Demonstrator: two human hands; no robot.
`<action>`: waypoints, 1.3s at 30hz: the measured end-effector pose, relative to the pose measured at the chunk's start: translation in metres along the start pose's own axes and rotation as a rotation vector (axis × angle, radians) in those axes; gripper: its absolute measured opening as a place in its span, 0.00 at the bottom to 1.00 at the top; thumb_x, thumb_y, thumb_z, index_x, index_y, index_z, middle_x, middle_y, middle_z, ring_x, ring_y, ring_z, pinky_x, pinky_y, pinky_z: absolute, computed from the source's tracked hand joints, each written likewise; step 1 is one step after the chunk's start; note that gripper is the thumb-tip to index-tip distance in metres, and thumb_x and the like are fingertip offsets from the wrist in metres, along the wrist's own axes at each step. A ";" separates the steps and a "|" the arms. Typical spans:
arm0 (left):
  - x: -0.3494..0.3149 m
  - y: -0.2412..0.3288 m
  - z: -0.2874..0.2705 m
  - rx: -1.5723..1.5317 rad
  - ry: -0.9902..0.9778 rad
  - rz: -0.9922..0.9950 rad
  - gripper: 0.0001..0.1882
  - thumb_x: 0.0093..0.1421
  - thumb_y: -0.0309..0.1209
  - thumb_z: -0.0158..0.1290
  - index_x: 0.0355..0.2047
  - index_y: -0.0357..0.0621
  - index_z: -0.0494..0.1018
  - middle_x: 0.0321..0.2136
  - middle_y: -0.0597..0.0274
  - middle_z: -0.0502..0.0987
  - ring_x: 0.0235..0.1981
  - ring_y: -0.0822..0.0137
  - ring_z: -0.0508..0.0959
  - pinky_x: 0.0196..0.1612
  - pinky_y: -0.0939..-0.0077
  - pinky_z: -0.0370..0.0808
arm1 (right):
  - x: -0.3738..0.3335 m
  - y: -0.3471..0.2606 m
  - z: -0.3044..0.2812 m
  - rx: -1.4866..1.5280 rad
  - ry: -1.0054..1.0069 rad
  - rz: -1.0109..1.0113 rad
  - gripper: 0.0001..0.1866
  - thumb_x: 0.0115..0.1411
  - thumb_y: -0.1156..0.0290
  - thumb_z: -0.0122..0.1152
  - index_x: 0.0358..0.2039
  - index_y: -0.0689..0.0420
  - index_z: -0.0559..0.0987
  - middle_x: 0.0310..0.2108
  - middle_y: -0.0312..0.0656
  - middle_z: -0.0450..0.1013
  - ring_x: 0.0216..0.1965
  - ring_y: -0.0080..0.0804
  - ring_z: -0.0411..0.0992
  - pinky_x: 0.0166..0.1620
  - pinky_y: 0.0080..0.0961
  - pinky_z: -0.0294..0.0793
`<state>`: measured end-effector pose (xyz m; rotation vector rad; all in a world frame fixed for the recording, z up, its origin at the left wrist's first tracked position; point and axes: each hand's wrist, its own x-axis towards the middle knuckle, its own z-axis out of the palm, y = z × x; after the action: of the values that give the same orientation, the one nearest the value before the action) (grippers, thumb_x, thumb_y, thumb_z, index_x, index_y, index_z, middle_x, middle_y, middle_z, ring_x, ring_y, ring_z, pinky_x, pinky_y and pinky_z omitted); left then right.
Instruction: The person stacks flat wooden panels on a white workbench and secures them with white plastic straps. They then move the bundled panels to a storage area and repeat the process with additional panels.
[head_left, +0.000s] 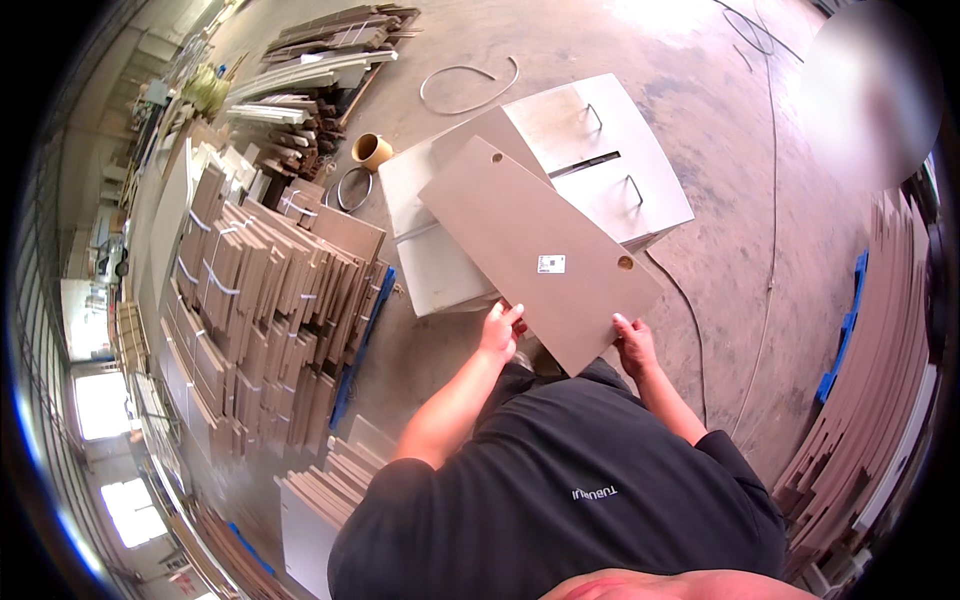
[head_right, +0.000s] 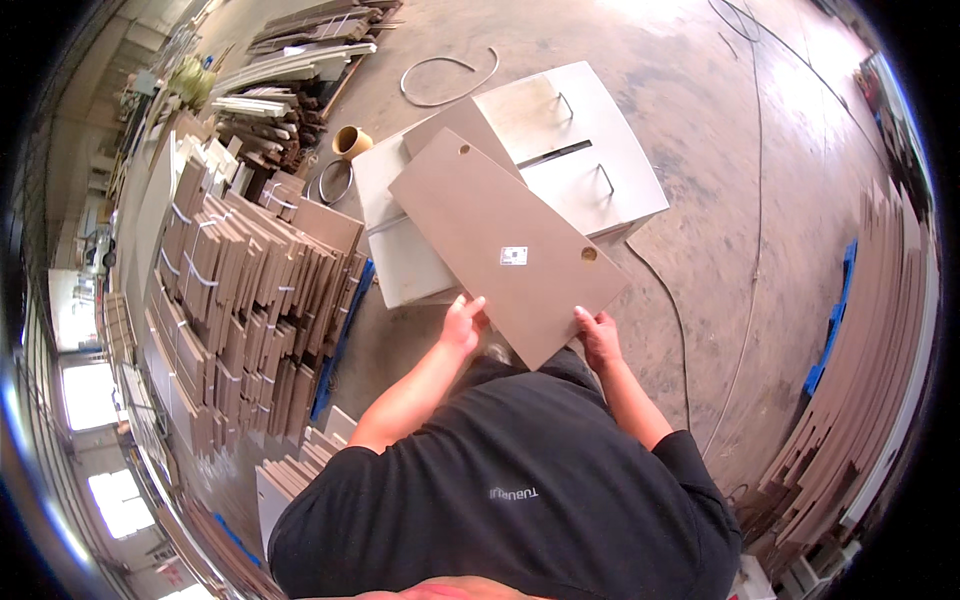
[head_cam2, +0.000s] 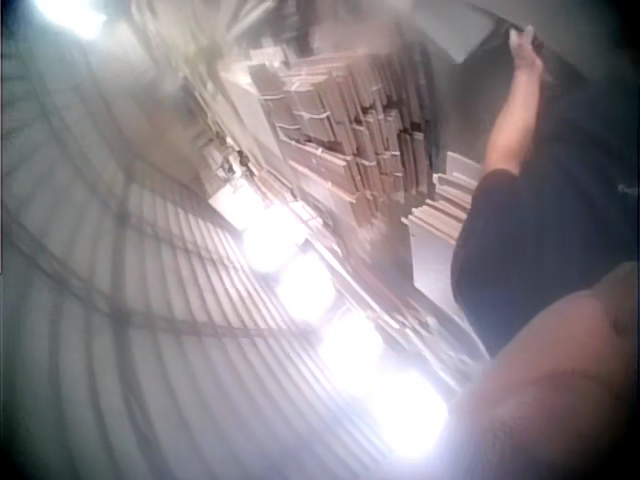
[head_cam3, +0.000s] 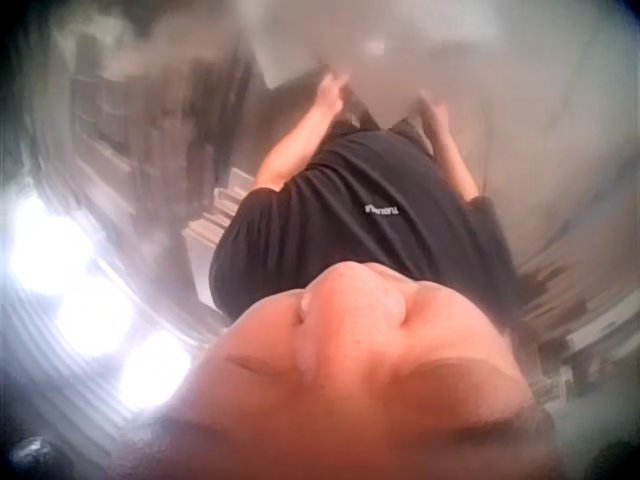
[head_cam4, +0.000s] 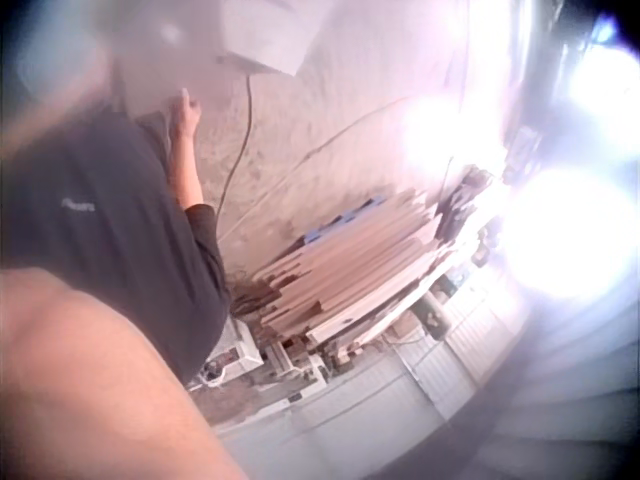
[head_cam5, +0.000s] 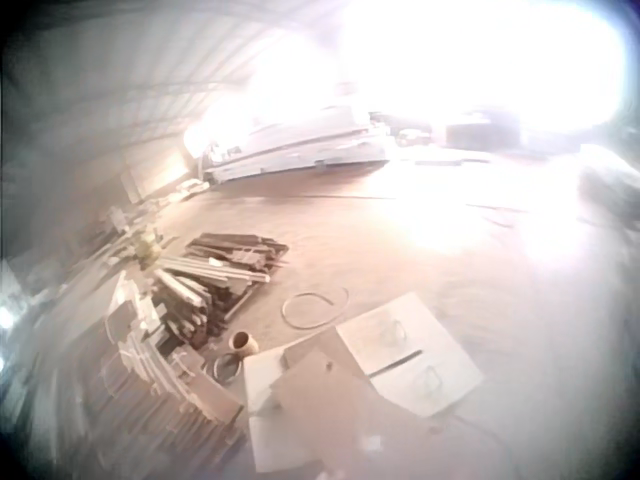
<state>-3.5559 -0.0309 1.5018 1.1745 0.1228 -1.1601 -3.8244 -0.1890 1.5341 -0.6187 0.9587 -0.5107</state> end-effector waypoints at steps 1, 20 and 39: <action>0.000 0.003 0.005 0.114 0.012 0.034 0.19 0.69 0.30 0.58 0.58 0.48 0.71 0.47 0.67 0.81 0.44 0.72 0.79 0.41 0.74 0.75 | -0.004 -0.002 0.015 -0.033 0.018 0.035 0.24 0.66 0.60 0.71 0.52 0.64 0.75 0.43 0.42 0.79 0.43 0.32 0.80 0.48 0.36 0.81; 0.243 0.146 -0.105 1.107 0.119 0.096 0.40 0.63 0.36 0.63 0.71 0.33 0.61 0.34 0.55 0.82 0.37 0.61 0.83 0.46 0.66 0.80 | 0.110 0.120 0.032 -0.587 0.353 0.501 0.37 0.64 0.42 0.68 0.55 0.65 0.75 0.51 0.46 0.77 0.44 0.35 0.80 0.38 0.32 0.85; 0.334 0.089 -0.032 1.075 -0.093 0.224 0.32 0.62 0.35 0.64 0.61 0.30 0.68 0.54 0.42 0.73 0.59 0.48 0.74 0.63 0.58 0.70 | 0.119 0.063 -0.021 -0.182 0.439 0.374 0.31 0.70 0.50 0.64 0.62 0.58 0.68 0.58 0.46 0.71 0.57 0.40 0.73 0.54 0.48 0.83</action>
<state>-3.3193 -0.2278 1.3403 1.9883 -0.7774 -1.0749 -3.7773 -0.2267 1.4118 -0.4788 1.5145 -0.2259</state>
